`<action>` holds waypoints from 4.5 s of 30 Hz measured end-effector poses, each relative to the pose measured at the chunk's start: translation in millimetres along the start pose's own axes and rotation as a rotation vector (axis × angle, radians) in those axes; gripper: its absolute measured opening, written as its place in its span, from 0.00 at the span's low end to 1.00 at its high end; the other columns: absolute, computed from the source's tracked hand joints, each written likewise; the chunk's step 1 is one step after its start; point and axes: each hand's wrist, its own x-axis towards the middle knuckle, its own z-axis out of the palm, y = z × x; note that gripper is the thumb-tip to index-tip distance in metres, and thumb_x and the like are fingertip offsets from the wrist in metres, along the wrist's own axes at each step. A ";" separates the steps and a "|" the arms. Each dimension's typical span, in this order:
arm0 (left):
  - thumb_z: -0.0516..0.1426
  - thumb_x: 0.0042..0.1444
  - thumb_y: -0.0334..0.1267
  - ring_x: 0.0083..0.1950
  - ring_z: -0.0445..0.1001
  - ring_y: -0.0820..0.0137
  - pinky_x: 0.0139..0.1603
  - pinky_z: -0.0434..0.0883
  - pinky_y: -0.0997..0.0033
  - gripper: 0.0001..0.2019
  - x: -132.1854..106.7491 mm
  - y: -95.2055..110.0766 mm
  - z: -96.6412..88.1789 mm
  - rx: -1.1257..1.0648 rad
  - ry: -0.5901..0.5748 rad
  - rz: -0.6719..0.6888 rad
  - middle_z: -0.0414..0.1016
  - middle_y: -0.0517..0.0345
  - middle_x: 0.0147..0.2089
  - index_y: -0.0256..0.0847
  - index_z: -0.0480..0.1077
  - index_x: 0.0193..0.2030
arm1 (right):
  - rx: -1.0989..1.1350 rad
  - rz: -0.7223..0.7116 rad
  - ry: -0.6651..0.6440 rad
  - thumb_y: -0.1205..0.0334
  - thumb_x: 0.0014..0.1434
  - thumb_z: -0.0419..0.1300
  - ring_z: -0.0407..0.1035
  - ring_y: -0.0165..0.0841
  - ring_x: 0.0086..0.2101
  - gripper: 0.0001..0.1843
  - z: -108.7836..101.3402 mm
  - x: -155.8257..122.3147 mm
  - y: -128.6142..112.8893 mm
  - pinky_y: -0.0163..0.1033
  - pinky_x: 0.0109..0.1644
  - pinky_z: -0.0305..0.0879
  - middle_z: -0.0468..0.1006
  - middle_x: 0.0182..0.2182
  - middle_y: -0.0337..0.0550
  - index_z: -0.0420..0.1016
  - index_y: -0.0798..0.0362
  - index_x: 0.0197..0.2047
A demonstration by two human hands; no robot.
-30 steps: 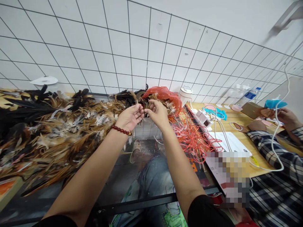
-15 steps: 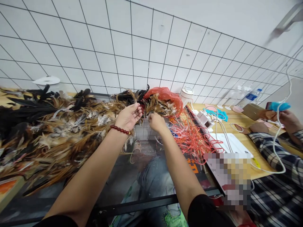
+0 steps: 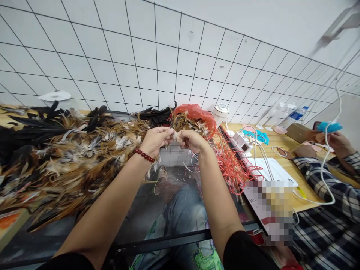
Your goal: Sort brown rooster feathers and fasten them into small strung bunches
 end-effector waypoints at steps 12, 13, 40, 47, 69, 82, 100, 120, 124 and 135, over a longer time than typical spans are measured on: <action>0.69 0.39 0.34 0.23 0.69 0.78 0.25 0.68 0.78 0.10 4.6 -6.0 2.8 -0.015 0.111 0.154 0.73 0.57 0.21 0.31 0.77 0.27 | 0.032 -0.014 0.167 0.46 0.52 0.63 0.59 0.23 0.19 0.18 0.0 2.4 -1.5 0.30 0.24 0.58 0.68 0.22 0.33 0.70 0.53 0.32; 0.69 0.40 0.34 0.23 0.69 0.78 0.25 0.68 0.78 0.10 4.4 -6.3 3.4 -0.003 0.126 0.169 0.74 0.57 0.21 0.31 0.77 0.28 | 0.015 -0.032 0.158 0.44 0.50 0.65 0.59 0.23 0.19 0.20 2.0 3.4 -0.3 0.30 0.25 0.59 0.69 0.22 0.33 0.70 0.53 0.32; 0.65 0.45 0.31 0.25 0.68 0.74 0.30 0.66 0.76 0.01 3.3 -9.2 4.6 0.332 0.179 0.339 0.75 0.59 0.23 0.37 0.78 0.27 | -0.719 -0.393 0.419 0.62 0.53 0.63 0.67 0.30 0.28 0.06 11.3 -0.2 -5.6 0.35 0.36 0.60 0.78 0.24 0.38 0.79 0.52 0.26; 0.67 0.45 0.33 0.27 0.70 0.77 0.33 0.69 0.76 0.06 -1.4 0.4 7.1 0.042 0.231 0.134 0.74 0.58 0.25 0.34 0.75 0.27 | -0.656 -0.454 0.493 0.63 0.55 0.59 0.61 0.27 0.26 0.05 6.0 -6.0 -11.1 0.34 0.34 0.57 0.72 0.24 0.34 0.75 0.52 0.30; 0.66 0.46 0.31 0.26 0.71 0.75 0.33 0.72 0.72 0.08 -0.2 4.7 -0.9 -0.006 0.027 -0.102 0.73 0.56 0.24 0.33 0.71 0.25 | -1.062 -0.613 0.551 0.64 0.60 0.57 0.70 0.36 0.42 0.11 9.5 -9.0 -10.1 0.40 0.48 0.62 0.77 0.42 0.43 0.77 0.49 0.45; 0.60 0.49 0.26 0.31 0.76 0.70 0.38 0.76 0.67 0.04 1.8 5.2 0.0 -0.312 0.011 -0.301 0.77 0.53 0.29 0.34 0.75 0.33 | -0.987 -0.625 0.458 0.62 0.59 0.59 0.68 0.33 0.38 0.04 20.5 -7.6 -7.2 0.39 0.46 0.62 0.73 0.37 0.42 0.74 0.50 0.34; 0.57 0.57 0.27 0.23 0.69 0.76 0.25 0.69 0.77 0.09 -4.3 6.8 6.4 -0.156 -0.120 -0.290 0.69 0.57 0.22 0.32 0.71 0.26 | 0.097 -0.212 -0.048 0.54 0.42 0.72 0.63 0.23 0.25 0.16 -0.5 -1.0 -0.9 0.30 0.30 0.59 0.73 0.24 0.35 0.74 0.54 0.30; 0.58 0.58 0.28 0.30 0.73 0.74 0.37 0.72 0.68 0.04 -3.0 4.3 6.2 -0.266 -0.008 -0.277 0.74 0.58 0.28 0.34 0.74 0.33 | -0.149 -0.468 0.227 0.52 0.42 0.70 0.63 0.26 0.29 0.25 8.3 12.6 6.7 0.34 0.36 0.63 0.72 0.32 0.35 0.74 0.53 0.43; 0.58 0.58 0.29 0.27 0.71 0.76 0.40 0.73 0.65 0.04 -1.9 8.4 4.0 -0.336 -0.004 -0.333 0.73 0.60 0.28 0.33 0.73 0.33 | -0.583 -0.588 0.377 0.60 0.41 0.71 0.61 0.27 0.31 0.33 8.0 11.1 8.0 0.36 0.39 0.64 0.71 0.39 0.39 0.73 0.53 0.52; 0.59 0.58 0.31 0.32 0.74 0.71 0.42 0.73 0.63 0.04 -1.8 8.1 0.0 -0.266 -0.007 -0.309 0.74 0.57 0.28 0.35 0.74 0.33 | -0.841 -0.713 0.541 0.58 0.49 0.68 0.67 0.33 0.36 0.23 3.1 10.5 7.1 0.39 0.44 0.66 0.72 0.37 0.41 0.75 0.52 0.50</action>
